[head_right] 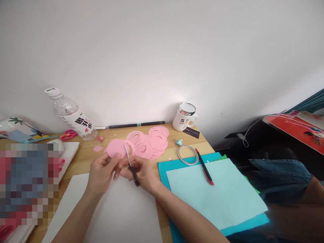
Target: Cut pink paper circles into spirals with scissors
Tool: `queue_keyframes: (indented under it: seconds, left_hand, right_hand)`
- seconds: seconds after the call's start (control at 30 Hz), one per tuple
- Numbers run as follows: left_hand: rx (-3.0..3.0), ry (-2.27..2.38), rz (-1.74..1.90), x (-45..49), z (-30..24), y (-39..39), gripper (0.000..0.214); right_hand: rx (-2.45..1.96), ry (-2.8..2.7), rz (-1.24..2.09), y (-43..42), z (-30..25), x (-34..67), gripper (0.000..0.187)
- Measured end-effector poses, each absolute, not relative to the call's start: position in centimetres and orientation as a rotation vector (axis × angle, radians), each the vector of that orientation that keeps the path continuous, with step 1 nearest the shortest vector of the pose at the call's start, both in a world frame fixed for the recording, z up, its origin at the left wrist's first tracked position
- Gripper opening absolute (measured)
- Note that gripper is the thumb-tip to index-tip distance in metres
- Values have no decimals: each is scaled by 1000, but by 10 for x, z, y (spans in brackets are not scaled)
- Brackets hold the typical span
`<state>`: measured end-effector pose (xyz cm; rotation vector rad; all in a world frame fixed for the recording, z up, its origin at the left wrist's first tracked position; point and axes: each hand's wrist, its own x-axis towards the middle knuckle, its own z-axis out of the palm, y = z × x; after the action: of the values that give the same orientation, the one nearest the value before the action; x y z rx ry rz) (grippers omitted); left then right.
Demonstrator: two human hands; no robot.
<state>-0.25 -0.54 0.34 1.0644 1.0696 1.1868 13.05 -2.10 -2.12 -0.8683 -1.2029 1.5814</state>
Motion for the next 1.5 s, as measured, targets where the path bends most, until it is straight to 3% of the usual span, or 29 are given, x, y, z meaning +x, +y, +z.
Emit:
queue_keyframes:
  seconds: [1.5]
  left_hand:
    - [1124,1059,1128,-7,8,-4,21]
  right_hand:
    - [-894,-1221,1583,-21,-17,132,43]
